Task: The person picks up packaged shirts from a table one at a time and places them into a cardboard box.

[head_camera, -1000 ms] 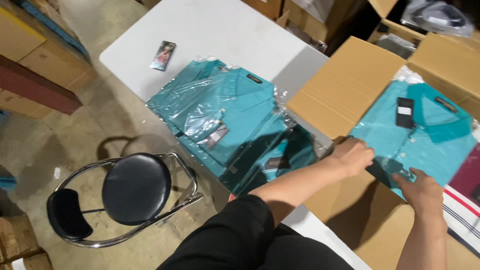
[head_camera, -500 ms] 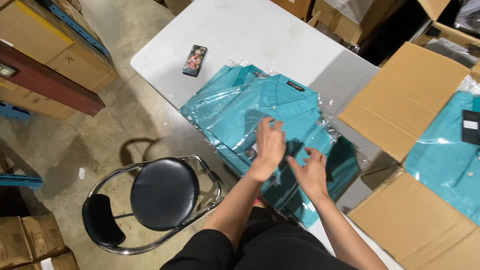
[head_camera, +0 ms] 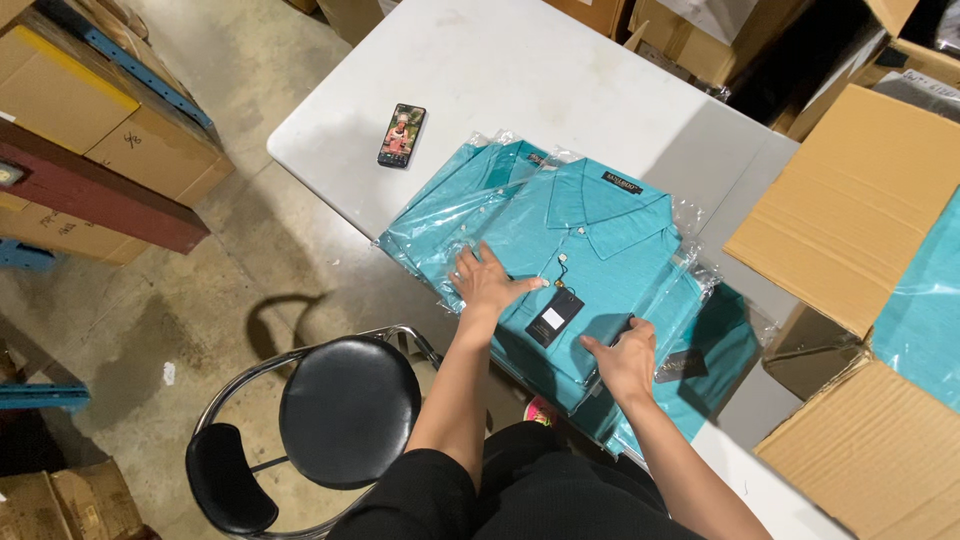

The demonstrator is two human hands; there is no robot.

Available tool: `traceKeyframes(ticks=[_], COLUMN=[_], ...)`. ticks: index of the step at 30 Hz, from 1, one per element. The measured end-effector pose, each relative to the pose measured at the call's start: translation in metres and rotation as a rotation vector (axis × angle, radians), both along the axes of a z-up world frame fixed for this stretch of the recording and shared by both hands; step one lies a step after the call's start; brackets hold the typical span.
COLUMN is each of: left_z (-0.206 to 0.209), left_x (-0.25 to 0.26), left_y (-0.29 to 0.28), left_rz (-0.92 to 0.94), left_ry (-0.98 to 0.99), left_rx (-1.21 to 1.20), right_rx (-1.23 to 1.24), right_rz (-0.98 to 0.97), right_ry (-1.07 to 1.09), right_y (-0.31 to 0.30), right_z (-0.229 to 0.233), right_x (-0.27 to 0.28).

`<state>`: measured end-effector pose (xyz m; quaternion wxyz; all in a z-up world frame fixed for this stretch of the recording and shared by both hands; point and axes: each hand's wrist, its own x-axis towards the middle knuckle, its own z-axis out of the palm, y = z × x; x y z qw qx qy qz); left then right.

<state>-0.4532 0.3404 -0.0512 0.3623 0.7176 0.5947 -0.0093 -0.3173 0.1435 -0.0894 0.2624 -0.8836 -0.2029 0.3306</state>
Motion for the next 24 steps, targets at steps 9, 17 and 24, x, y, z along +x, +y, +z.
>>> traceKeyframes(ticks=[9, 17, 24], left_z=[-0.055, -0.082, 0.061], left_x=[0.003, 0.01, 0.038], left_y=[0.023, 0.017, -0.052], left_rz=[0.14, 0.19, 0.166], left_ry=[0.037, 0.066, -0.097], left_rx=[0.213, 0.33, 0.355], right_rx=[0.017, 0.099, 0.292], right_rz=[0.076, 0.204, -0.026], right_ry=[0.12, 0.091, -0.066], right_y=[-0.003, -0.013, -0.056], right_z=[-0.001, 0.078, 0.129], right_x=[0.029, 0.033, 0.041])
